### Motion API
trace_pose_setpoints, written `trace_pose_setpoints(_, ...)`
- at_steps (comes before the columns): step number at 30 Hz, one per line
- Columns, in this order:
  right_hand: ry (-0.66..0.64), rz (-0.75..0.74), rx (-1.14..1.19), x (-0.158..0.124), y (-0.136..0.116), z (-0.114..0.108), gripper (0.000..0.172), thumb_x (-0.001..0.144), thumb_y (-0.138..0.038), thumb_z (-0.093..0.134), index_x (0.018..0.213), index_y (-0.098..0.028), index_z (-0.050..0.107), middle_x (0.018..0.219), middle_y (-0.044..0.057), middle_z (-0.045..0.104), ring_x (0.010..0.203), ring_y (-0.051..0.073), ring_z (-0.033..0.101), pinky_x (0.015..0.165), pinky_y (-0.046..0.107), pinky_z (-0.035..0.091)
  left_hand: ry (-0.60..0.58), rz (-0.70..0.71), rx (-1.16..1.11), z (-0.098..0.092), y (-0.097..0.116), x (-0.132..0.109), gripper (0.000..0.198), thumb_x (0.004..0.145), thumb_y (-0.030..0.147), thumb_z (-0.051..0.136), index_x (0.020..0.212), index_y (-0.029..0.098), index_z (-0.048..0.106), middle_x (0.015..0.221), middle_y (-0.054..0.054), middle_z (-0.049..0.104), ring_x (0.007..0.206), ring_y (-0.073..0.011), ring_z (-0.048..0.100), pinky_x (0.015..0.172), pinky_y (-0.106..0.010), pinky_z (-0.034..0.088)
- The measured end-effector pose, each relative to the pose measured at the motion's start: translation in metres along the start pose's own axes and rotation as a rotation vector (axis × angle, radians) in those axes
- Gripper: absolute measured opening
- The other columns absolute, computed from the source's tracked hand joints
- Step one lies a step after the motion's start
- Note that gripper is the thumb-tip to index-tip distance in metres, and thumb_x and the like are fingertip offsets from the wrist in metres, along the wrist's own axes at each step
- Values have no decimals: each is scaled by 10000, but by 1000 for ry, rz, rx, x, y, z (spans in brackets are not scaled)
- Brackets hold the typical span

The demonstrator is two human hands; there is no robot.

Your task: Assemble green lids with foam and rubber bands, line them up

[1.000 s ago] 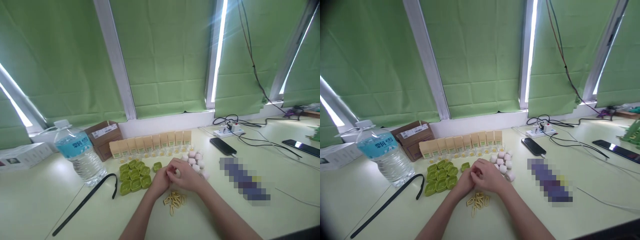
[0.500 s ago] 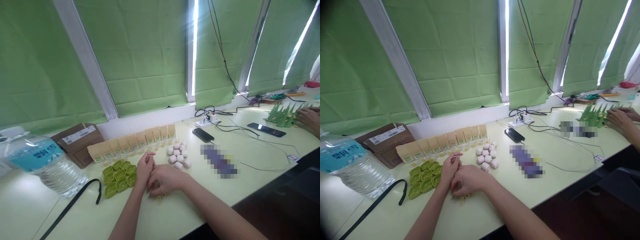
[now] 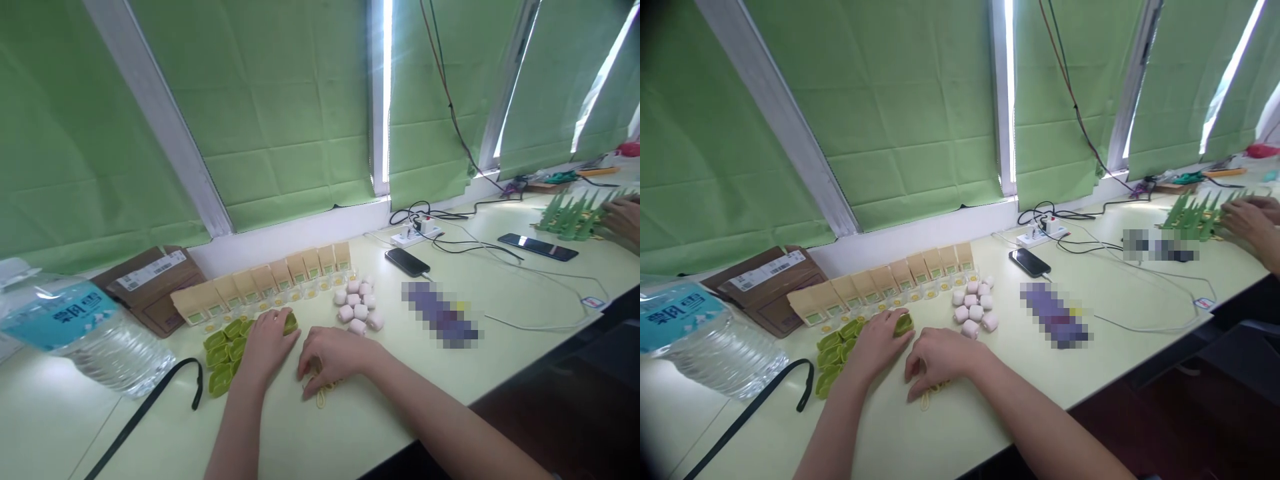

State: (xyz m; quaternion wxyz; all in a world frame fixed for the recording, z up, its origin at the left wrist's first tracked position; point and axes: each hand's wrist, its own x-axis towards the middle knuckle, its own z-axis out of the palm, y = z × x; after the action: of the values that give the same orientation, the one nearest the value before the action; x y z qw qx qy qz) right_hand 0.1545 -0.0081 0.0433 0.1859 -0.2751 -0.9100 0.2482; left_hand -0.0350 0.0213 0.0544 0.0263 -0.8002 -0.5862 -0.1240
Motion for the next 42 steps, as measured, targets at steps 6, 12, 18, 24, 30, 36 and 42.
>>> trace_pose_setpoints(6, 7, 4, 24, 3, 2, 7, 180, 748, -309, 754, 911, -238, 778, 791, -23, 738, 738, 130, 623, 658, 222, 423, -53, 17, 15, 9, 10, 0, 425, 880, 253, 495, 1303, 217, 515, 1111, -107, 643, 1051, -275, 580, 878, -373, 408)
trace_pose_setpoints(12, 70, -13, 2, 4, 4, 9, 129, 787, -271, 691, 884, -234, 768, 855, -21, 740, 771, 133, 632, 648, 223, 414, -16, 56, 3, 13, 19, -1, 359, 874, 236, 531, 1231, 240, 557, 1052, -96, 648, 1006, -263, 591, 871, -361, 405)
trace_pose_setpoints(18, 131, -39, -1, 4, 4, 7, 114, 809, -207, 655, 856, -223, 758, 871, -16, 744, 792, 142, 642, 691, 224, 439, 53, 68, -10, 14, 22, 0, 336, 878, 246, 541, 1213, 229, 562, 1042, -95, 642, 1000, -262, 590, 873, -359, 412)
trace_pose_setpoints(24, 285, -17, 23, 0, 2, -7, 141, 857, -179, 610, 897, -215, 740, 864, 6, 733, 751, 143, 631, 708, 238, 456, 149, 7, -33, 14, 23, 1, 337, 910, 276, 500, 1233, 204, 563, 1074, -117, 617, 1001, -272, 582, 852, -374, 431)
trace_pose_setpoints(30, 614, 68, 113, 2, 8, -13, 178, 954, -228, 534, 1019, -209, 698, 937, 43, 690, 841, 154, 612, 768, 272, 480, 250, -22, -130, 16, 25, 1, 388, 870, 242, 546, 1256, 216, 571, 1085, -110, 536, 989, -259, 584, 846, -380, 469)
trace_pose_setpoints(36, 821, 87, 202, 7, 20, -8, 212, 980, -259, 495, 1048, -232, 693, 958, 50, 659, 896, 173, 609, 839, 323, 497, 363, 9, -510, 33, 45, 2, 332, 864, 301, 571, 1192, 251, 593, 1080, -65, 512, 979, -215, 594, 825, -357, 515)
trace_pose_setpoints(42, 892, 119, 276, 6, 22, -8, 244, 984, -258, 463, 1113, -232, 668, 1021, 67, 622, 893, 168, 616, 826, 320, 524, 256, 40, -663, 45, 52, 6, 421, 813, 280, 634, 1223, 214, 562, 1048, -58, 525, 929, -190, 584, 826, -350, 516)
